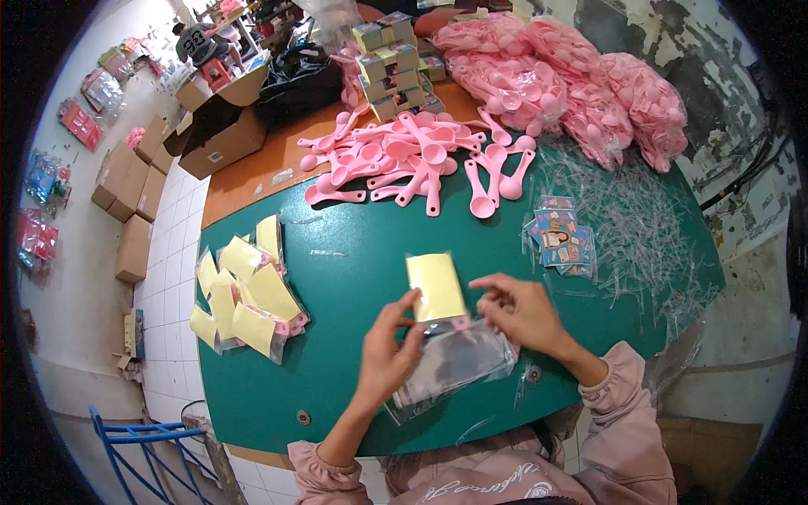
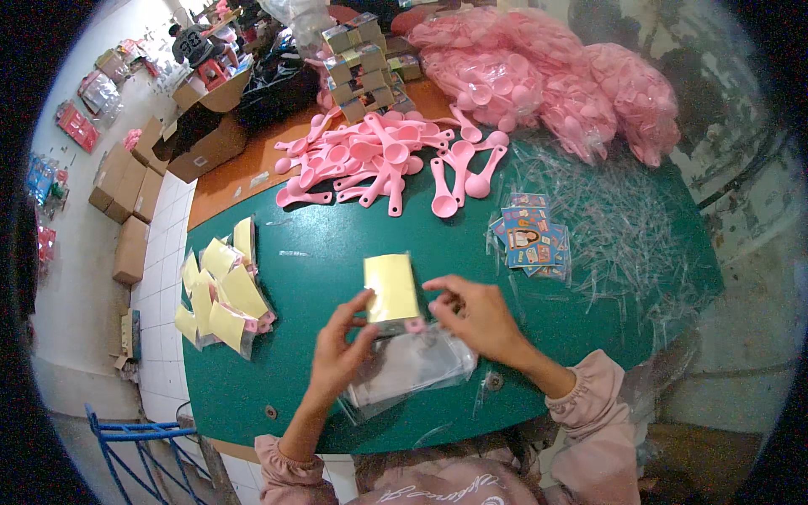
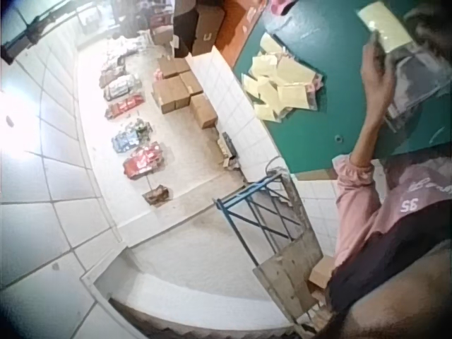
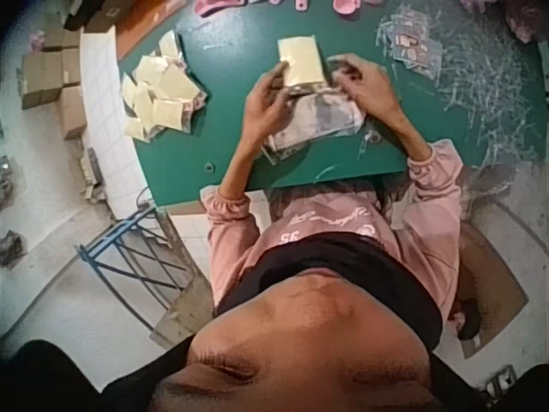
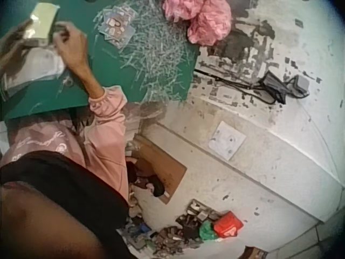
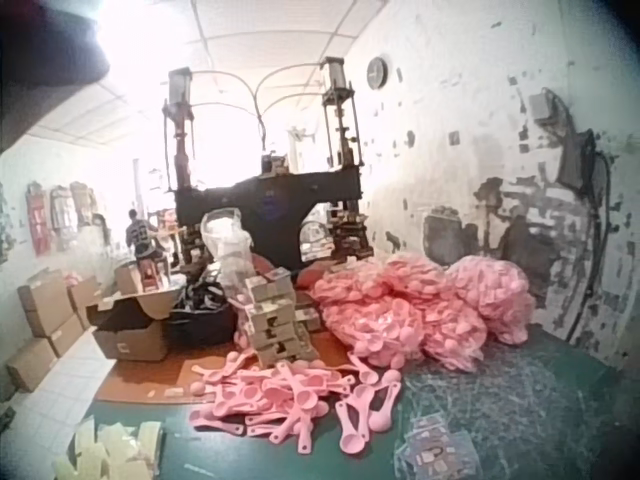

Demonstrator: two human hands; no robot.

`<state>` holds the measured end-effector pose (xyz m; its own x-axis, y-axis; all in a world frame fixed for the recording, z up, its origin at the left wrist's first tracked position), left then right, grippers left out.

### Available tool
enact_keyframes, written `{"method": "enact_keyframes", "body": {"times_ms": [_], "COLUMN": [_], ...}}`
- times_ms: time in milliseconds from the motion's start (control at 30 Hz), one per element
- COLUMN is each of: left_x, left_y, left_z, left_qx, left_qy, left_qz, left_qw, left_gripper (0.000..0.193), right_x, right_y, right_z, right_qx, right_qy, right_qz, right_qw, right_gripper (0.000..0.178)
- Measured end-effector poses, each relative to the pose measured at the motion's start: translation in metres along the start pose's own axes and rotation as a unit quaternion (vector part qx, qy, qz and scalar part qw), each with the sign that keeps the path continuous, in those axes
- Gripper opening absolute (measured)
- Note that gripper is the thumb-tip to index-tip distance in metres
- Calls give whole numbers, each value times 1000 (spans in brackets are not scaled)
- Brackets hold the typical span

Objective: The person places pink plastic spoons and small printed cards into clear plastic bags, then seals each bag and sets it aside. The process is repeated continuously throughout the clip.

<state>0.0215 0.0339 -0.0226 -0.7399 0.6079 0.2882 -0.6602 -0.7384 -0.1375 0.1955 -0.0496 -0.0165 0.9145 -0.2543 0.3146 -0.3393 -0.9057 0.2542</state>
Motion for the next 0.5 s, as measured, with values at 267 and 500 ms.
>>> {"method": "enact_keyframes", "body": {"times_ms": [267,500], "left_x": [112,-50], "left_y": [20,0], "left_z": [41,39], "left_qx": [-92,-181], "left_qy": [-549,-360], "left_qz": [237,-127], "left_qw": [796,906], "left_gripper": [37,32], "right_x": [116,133], "right_y": [0,-5], "right_z": [16,37], "right_qx": [-112,-66], "right_qy": [488,405], "right_qz": [331,328], "right_qw": [800,851], "right_gripper": [26,22]}}
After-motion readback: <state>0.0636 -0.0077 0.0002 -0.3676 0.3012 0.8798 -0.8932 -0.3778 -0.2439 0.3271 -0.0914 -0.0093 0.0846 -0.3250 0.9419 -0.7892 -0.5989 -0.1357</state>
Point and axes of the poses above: each hand's wrist, its own y-axis away from the middle knuckle, its own x-axis out of the back of the hand, z = x × y, the point moved 6 cm from there along -y, towards the middle knuckle, and after that the axes turned 8 degrees about -x, right-handed, at the moved point
